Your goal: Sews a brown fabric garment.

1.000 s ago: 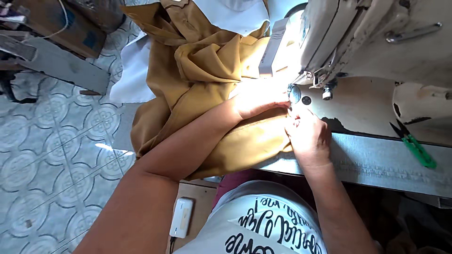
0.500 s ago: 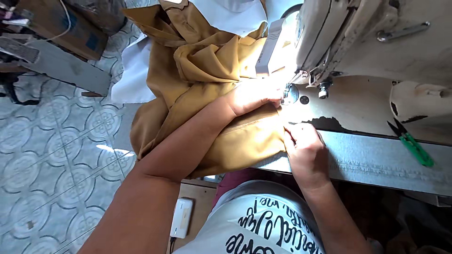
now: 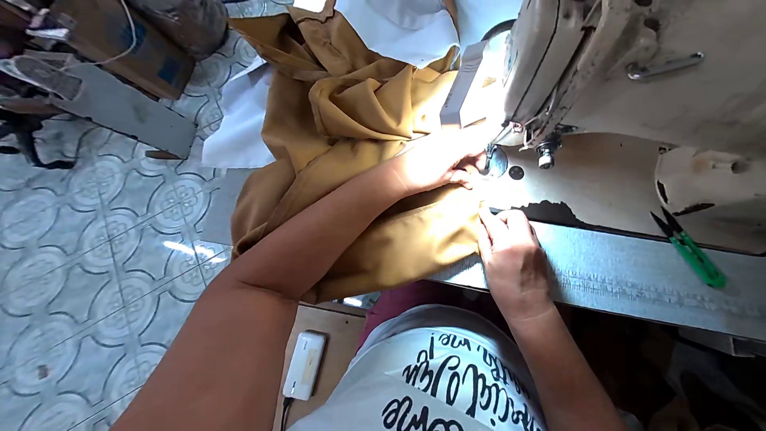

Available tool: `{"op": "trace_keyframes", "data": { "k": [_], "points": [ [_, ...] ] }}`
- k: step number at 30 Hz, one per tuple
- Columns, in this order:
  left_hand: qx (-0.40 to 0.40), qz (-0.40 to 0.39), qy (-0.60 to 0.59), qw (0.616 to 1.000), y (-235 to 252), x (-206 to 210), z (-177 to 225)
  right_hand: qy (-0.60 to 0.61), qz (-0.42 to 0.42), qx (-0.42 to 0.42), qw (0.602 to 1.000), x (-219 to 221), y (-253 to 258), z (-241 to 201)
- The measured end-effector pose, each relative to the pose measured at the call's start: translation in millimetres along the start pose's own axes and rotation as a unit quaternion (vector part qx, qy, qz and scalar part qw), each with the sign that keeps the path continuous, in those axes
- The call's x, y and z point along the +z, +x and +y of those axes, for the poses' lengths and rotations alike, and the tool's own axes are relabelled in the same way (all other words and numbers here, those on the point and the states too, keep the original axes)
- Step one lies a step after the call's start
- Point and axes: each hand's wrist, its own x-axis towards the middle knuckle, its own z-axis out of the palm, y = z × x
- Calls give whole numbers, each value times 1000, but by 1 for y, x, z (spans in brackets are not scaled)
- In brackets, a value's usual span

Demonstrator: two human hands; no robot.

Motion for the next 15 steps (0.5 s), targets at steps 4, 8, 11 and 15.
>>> {"op": "trace_keyframes", "data": {
  "k": [4, 8, 11, 15],
  "points": [
    [-40, -25, -46, 998, 3, -5, 3, 1, 0, -2, 1000, 0, 0, 0],
    [-39, -27, -91, 995, 2, -3, -1, 0, -1, -8, 1000, 0, 1, 2],
    [-70, -55, -72, 993, 1, -7, 5, 5, -4, -5, 1000, 0, 1, 1],
    [-155, -128, -39, 979, 4, -16, 17, 22, -5, -12, 1000, 1, 0, 3]
  ]
}}
